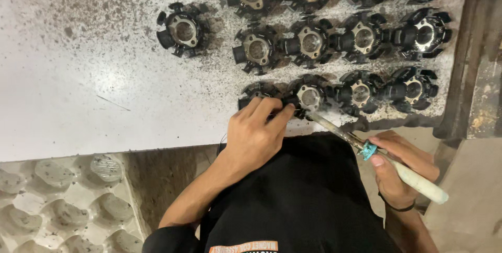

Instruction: The person solders each black rotor-like component laid out in rows on a white board, holding a component steady with one hand while applying a heated soldering iron and solder wire with the other, moving through the parts one at a time. Smoke rises as the iron works on each part, and finished parts are set back in the grid.

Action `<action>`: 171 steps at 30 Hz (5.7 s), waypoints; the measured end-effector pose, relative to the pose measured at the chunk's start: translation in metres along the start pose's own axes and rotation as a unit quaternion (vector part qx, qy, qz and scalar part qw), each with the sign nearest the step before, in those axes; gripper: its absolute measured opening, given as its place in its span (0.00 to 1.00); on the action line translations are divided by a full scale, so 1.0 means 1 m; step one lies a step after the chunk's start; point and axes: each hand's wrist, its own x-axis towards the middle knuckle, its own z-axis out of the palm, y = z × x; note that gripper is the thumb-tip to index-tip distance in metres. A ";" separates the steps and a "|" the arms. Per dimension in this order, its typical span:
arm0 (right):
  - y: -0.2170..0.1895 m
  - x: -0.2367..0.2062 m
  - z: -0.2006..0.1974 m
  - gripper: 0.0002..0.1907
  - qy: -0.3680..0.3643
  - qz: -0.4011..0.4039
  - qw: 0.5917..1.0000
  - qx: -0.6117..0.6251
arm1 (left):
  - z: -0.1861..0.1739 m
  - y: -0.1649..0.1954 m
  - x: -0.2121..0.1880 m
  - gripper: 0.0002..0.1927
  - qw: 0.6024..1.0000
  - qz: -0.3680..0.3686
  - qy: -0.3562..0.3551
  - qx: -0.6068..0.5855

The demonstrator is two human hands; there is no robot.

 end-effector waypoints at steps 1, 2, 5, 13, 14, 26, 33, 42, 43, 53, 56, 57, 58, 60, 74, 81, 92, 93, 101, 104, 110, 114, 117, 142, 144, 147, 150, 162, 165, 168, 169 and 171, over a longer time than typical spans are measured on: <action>-0.003 0.003 0.004 0.17 -0.008 0.005 1.000 -0.008 | 0.000 -0.004 -0.001 0.16 1.000 0.004 0.004 -0.007; -0.006 0.006 0.008 0.17 -0.015 0.010 1.000 -0.017 | 0.001 -0.008 -0.003 0.15 1.000 0.008 0.008 -0.013; -0.017 0.013 0.018 0.17 -0.024 0.016 0.999 -0.041 | 0.003 -0.015 -0.008 0.16 0.999 0.010 0.007 -0.037; -0.061 0.045 0.031 0.13 -0.084 -0.029 0.987 -0.134 | 0.001 -0.014 -0.009 0.15 0.998 0.009 -0.024 -0.054; -0.066 0.047 0.032 0.13 -0.089 -0.033 0.985 -0.141 | 0.001 -0.014 -0.009 0.15 0.998 0.010 -0.021 -0.055; -0.083 0.050 0.016 0.14 -0.123 0.038 0.977 -0.170 | -0.019 0.005 -0.003 0.12 0.998 -0.001 -0.025 -0.060; -0.023 0.066 0.018 0.14 0.005 0.077 0.982 0.172 | -0.103 0.003 0.033 0.12 0.980 0.137 0.144 -0.021; 0.003 0.108 0.041 0.18 0.039 -0.065 0.995 -0.058 | -0.007 -0.075 0.078 0.13 0.999 0.007 0.040 0.022; 0.003 0.111 0.044 0.18 0.034 -0.057 0.996 -0.056 | -0.004 -0.080 0.075 0.11 0.999 0.010 0.040 0.023; -0.047 0.135 0.052 0.16 -0.126 -0.069 0.969 -0.201 | -0.005 -0.087 0.073 0.11 0.999 0.026 0.026 0.012; -0.063 0.144 0.056 0.14 -0.158 -0.090 0.957 -0.226 | -0.006 -0.086 0.072 0.11 0.999 0.025 0.022 0.003; -0.067 0.146 0.059 0.14 -0.161 -0.095 0.955 -0.230 | -0.005 -0.086 0.072 0.11 0.999 0.024 0.022 0.001; -0.071 0.148 0.061 0.14 -0.162 -0.089 0.953 -0.239 | -0.005 -0.086 0.071 0.11 0.999 0.023 0.022 -0.001; -0.081 0.152 0.064 0.14 -0.163 -0.067 0.949 -0.262 | -0.001 -0.085 0.071 0.13 1.000 0.022 0.012 -0.004; -0.072 0.156 0.054 0.11 0.004 0.049 0.999 0.024 | -0.064 -0.047 0.088 0.15 0.995 0.047 0.045 -0.080; -0.003 0.185 0.066 0.12 0.051 -0.068 0.996 0.021 | -0.031 -0.092 0.150 0.14 0.990 0.004 0.135 0.043; -0.004 0.219 0.088 0.12 0.018 -0.049 0.999 -0.008 | 0.011 -0.140 0.146 0.13 0.995 -0.029 0.089 0.031; -0.009 0.220 0.085 0.12 0.003 -0.032 0.999 -0.044 | 0.010 -0.140 0.146 0.13 0.995 -0.027 0.086 0.032; -0.055 0.243 0.082 0.09 -0.097 -0.007 0.986 -0.137 | 0.020 -0.136 0.143 0.18 0.996 -0.021 0.088 0.020; -0.065 0.248 0.087 0.07 -0.118 -0.030 0.981 -0.152 | 0.026 -0.136 0.144 0.18 0.995 -0.023 0.099 0.011; -0.071 0.244 0.070 0.08 -0.129 -0.043 0.988 -0.077 | -0.002 -0.115 0.148 0.12 0.996 -0.031 0.081 0.013; -0.055 0.247 0.062 0.10 -0.055 -0.023 0.994 0.089 | -0.050 -0.089 0.152 0.17 0.992 0.010 0.129 -0.003; -0.036 0.258 0.069 0.10 -0.026 -0.049 0.995 0.082 | -0.067 -0.085 0.179 0.19 0.970 0.070 0.231 -0.012; -0.041 0.363 0.085 0.09 -0.137 -0.058 0.982 -0.114 | 0.017 -0.186 0.248 0.14 0.992 -0.048 0.116 0.029; -0.044 0.366 0.086 0.10 -0.148 -0.058 0.983 -0.097 | 0.025 -0.187 0.250 0.15 0.990 -0.040 0.134 0.023; -0.048 0.368 0.088 0.09 -0.152 -0.041 0.986 -0.061 | 0.032 -0.186 0.256 0.17 0.987 -0.055 0.150 0.022; -0.051 0.369 0.084 0.10 -0.154 -0.028 0.987 -0.047 | 0.022 -0.179 0.257 0.16 0.988 -0.049 0.148 0.002; 0.010 0.276 0.053 0.13 -0.031 0.002 0.994 0.103 | -0.029 -0.126 0.193 0.14 0.994 -0.070 0.082 0.025; 0.015 0.258 0.041 0.13 -0.047 -0.027 0.999 0.006 | -0.023 -0.124 0.187 0.14 0.995 -0.054 0.076 0.021; 0.010 0.257 0.039 0.14 -0.064 -0.043 0.997 -0.022 | -0.018 -0.127 0.182 0.10 0.997 -0.044 0.052 0.040; 0.007 0.258 0.040 0.14 -0.067 -0.037 0.997 -0.028 | -0.017 -0.128 0.182 0.09 0.997 -0.043 0.049 0.041; -0.002 0.261 0.045 0.14 -0.072 -0.018 0.996 -0.045 | -0.012 -0.131 0.180 0.07 0.997 -0.043 0.044 0.043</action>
